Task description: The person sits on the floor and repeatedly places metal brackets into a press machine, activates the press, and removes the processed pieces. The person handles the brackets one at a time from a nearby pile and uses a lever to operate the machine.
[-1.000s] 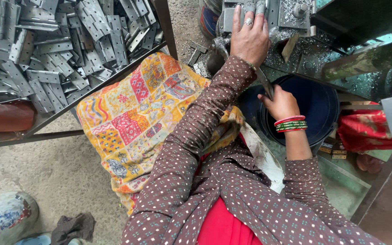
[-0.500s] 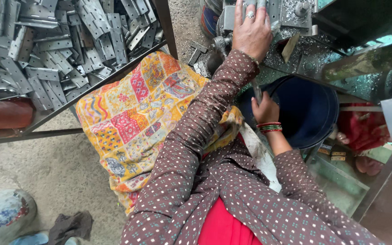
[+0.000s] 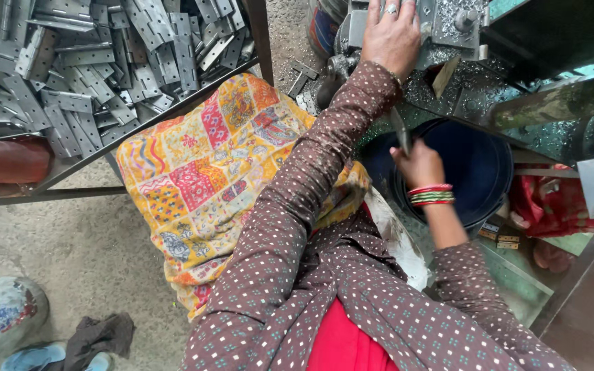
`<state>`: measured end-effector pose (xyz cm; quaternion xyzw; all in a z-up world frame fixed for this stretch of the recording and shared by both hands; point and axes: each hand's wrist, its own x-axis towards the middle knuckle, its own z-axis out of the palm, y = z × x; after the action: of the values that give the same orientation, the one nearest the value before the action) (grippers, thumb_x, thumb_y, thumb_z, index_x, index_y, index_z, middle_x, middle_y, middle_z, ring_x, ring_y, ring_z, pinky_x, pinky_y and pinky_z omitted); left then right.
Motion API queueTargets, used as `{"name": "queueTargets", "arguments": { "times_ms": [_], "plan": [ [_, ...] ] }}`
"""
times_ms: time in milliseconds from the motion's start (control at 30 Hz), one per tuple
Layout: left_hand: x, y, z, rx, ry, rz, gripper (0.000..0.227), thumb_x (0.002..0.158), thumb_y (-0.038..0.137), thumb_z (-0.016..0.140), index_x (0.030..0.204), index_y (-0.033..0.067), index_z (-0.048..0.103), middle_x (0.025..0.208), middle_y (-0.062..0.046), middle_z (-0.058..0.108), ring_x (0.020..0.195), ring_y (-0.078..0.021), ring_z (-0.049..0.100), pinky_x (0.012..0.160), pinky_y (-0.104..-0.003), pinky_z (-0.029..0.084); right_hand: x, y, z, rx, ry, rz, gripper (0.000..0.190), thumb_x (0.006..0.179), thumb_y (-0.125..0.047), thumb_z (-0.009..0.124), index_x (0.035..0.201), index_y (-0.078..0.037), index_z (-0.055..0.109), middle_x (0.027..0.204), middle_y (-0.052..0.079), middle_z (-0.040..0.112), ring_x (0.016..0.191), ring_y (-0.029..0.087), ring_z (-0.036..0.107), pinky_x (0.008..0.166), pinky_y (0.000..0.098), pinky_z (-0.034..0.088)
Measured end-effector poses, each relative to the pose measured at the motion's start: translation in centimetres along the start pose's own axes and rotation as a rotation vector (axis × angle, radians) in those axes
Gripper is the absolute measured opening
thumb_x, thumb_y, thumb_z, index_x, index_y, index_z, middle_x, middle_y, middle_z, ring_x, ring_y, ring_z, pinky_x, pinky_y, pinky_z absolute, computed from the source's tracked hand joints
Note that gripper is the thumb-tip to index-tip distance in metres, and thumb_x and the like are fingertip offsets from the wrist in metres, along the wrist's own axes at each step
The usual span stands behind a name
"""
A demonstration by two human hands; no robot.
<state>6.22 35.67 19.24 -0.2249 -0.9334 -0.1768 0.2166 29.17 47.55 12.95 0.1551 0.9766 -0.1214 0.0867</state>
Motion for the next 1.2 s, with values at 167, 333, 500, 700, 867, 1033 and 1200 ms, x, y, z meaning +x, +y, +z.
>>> {"name": "queueTargets", "arguments": {
  "times_ms": [167, 333, 500, 700, 867, 1033, 1200],
  "plan": [
    [-0.9, -0.4, -0.4, -0.061, -0.005, 0.012, 0.033, 0.092, 0.016, 0.062, 0.119, -0.0003, 0.072, 0.128, -0.014, 0.061, 0.127, -0.0289, 0.053, 0.119, -0.055, 0.030, -1.1, 0.0, 5.7, 0.181, 0.204, -0.104, 0.034, 0.097, -0.037, 0.069, 0.101, -0.004, 0.062, 0.085, 0.021, 0.073, 0.079, 0.045, 0.071, 0.068, 0.0529, 0.055],
    [-0.3, -0.3, 0.3, 0.027, 0.172, 0.015, 0.029, 0.082, 0.016, 0.062, 0.106, 0.0036, 0.074, 0.127, -0.011, 0.065, 0.121, -0.0262, 0.055, 0.115, -0.054, 0.036, -0.1, -0.1, 1.9, 0.242, 0.069, -0.068, 0.040, 0.086, -0.040, 0.075, 0.100, -0.005, 0.064, 0.085, 0.023, 0.071, 0.077, 0.045, 0.070, 0.068, 0.0518, 0.056],
    [0.8, -1.0, 4.9, -0.013, 0.042, -0.011, 0.019, 0.093, 0.016, 0.060, 0.101, 0.0055, 0.074, 0.108, -0.010, 0.065, 0.108, -0.0264, 0.058, 0.098, -0.051, 0.043, -0.1, -0.4, -3.2, 0.033, -0.103, -0.001, 0.050, 0.091, -0.048, 0.075, 0.100, -0.001, 0.060, 0.082, 0.027, 0.069, 0.079, 0.048, 0.069, 0.070, 0.0549, 0.054],
    [1.3, -1.3, 5.7, 0.045, 0.051, -0.016, 0.023, 0.089, 0.019, 0.060, 0.102, 0.0060, 0.073, 0.104, -0.009, 0.065, 0.107, -0.0260, 0.057, 0.098, -0.050, 0.043, -1.0, -0.8, 3.2, 0.188, 0.155, -0.048, 0.038, 0.096, -0.040, 0.072, 0.099, -0.004, 0.062, 0.083, 0.024, 0.070, 0.079, 0.047, 0.069, 0.070, 0.0546, 0.054],
    [-0.5, -1.5, 1.2, 0.092, 0.112, 0.025, 0.026, 0.083, 0.021, 0.061, 0.100, 0.0059, 0.074, 0.109, -0.010, 0.065, 0.112, -0.0249, 0.057, 0.107, -0.052, 0.040, -0.9, 0.1, 5.3, 0.271, 0.129, -0.045, 0.035, 0.093, -0.038, 0.071, 0.101, -0.005, 0.063, 0.087, 0.021, 0.073, 0.082, 0.044, 0.071, 0.070, 0.0529, 0.055],
    [0.8, -2.1, -0.5, 0.059, 0.087, 0.053, 0.021, 0.083, 0.022, 0.062, 0.095, 0.0093, 0.075, 0.115, -0.008, 0.067, 0.114, -0.0223, 0.059, 0.103, -0.052, 0.043, 0.3, -0.1, -0.9, 0.225, -0.120, 0.053, 0.048, 0.086, -0.046, 0.077, 0.098, -0.003, 0.061, 0.085, 0.025, 0.071, 0.081, 0.044, 0.072, 0.074, 0.0516, 0.056],
    [2.7, -1.7, 3.4, 0.132, -0.027, -0.009, 0.019, 0.084, 0.020, 0.065, 0.097, 0.0121, 0.077, 0.087, -0.006, 0.072, 0.084, -0.0204, 0.067, 0.076, -0.043, 0.054, 0.5, -0.1, -1.7, 0.048, -0.075, 0.030, 0.051, 0.091, -0.049, 0.076, 0.098, -0.001, 0.062, 0.085, 0.028, 0.071, 0.081, 0.047, 0.069, 0.072, 0.0548, 0.055]
  ]
}}
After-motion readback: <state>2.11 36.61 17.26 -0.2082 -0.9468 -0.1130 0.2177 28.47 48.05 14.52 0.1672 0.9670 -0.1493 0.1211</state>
